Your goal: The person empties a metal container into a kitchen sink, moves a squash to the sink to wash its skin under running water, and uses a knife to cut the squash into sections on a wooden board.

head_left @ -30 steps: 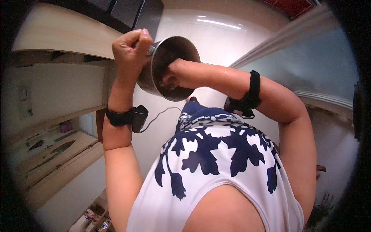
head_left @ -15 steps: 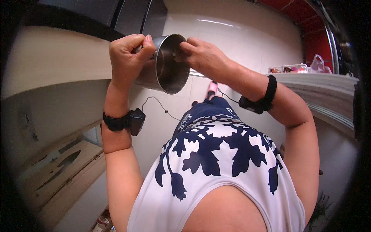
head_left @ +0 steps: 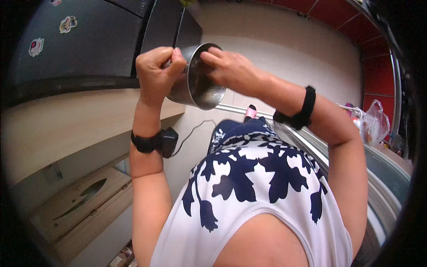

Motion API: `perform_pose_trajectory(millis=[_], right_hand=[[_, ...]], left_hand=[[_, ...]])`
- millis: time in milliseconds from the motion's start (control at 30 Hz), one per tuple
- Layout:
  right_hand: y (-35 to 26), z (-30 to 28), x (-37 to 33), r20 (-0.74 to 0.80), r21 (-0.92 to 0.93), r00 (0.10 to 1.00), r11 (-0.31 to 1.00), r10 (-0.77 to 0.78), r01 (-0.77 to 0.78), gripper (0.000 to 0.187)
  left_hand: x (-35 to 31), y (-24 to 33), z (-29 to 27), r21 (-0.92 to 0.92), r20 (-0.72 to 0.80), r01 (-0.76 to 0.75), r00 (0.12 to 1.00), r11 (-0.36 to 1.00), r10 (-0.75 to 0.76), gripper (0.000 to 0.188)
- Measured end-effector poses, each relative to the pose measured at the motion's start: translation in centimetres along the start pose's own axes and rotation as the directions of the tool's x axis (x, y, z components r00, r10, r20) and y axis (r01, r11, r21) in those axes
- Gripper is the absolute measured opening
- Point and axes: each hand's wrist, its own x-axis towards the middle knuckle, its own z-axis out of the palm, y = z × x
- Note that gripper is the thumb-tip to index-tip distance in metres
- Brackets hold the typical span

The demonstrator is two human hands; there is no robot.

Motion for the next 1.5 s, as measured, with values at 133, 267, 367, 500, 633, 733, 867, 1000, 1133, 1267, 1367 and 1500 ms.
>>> perform_pose_trajectory(millis=[133,267,367,500,633,733,867,1000,1133,1267,1367,1500], right_hand=[[4.0,0.7,0.5,0.133,-0.185,0.990,0.981,-0.040,0.065,0.006],[8.9,1.5,0.9,0.310,0.073,0.948,0.992,0.076,-0.104,0.012],[12.8,2.4,1.7,0.245,0.541,0.957,0.797,0.155,-0.267,0.019],[19.4,-0.2,5.3,0.506,0.767,0.855,0.395,0.113,-0.506,0.024],[25.9,-1.7,8.1,0.503,0.863,0.860,-0.108,0.083,-0.494,0.026],[30.3,-1.2,9.5,0.493,0.723,0.868,-0.586,0.067,-0.366,0.024],[37.0,-1.5,11.7,0.414,0.647,0.905,-0.730,0.093,-0.221,0.022],[42.5,-3.2,14.2,0.416,0.646,0.893,-0.747,0.172,-0.157,0.022],[48.9,-4.0,16.2,0.423,0.656,0.886,-0.739,0.190,-0.155,0.023],[56.5,-4.2,17.2,0.454,0.639,0.873,-0.748,0.179,-0.179,0.027],[61.4,-4.4,18.9,0.528,0.651,0.829,-0.715,0.185,-0.256,0.028],[64.4,-3.1,23.9,0.519,0.854,0.840,-0.152,0.160,-0.498,0.029]], left_hand=[[3.4,-0.7,1.2,0.031,-0.016,0.019,1.000,0.999,-0.018,0.031],[8.8,-2.9,5.2,0.103,-0.072,-0.090,0.993,0.991,0.098,0.028],[12.8,-5.2,7.6,0.073,-0.100,-0.134,0.985,0.988,0.141,0.026],[18.0,-9.5,10.0,0.067,-0.164,-0.135,0.976,0.989,0.145,0.027],[23.2,-13.4,11.6,0.040,-0.216,-0.104,0.970,0.994,0.111,0.028],[27.2,-15.7,13.1,0.006,-0.237,-0.114,0.965,0.993,0.112,0.028],[32.6,-20.1,14.8,-0.018,-0.250,-0.064,0.966,0.998,0.057,0.029],[36.2,-24.1,15.4,-0.061,-0.314,0.030,0.948,0.998,-0.048,0.039],[38.9,-28.6,16.0,-0.067,-0.401,0.163,0.899,0.984,-0.177,0.039],[40.8,-31.9,16.7,0.021,-0.435,0.284,0.866,0.959,-0.247,0.036],[41.5,-34.0,17.8,-0.048,-0.499,0.358,0.800,0.932,-0.333,0.032],[44.0,-36.5,19.5,-0.277,-0.580,0.331,0.691,0.902,-0.432,0.032]])
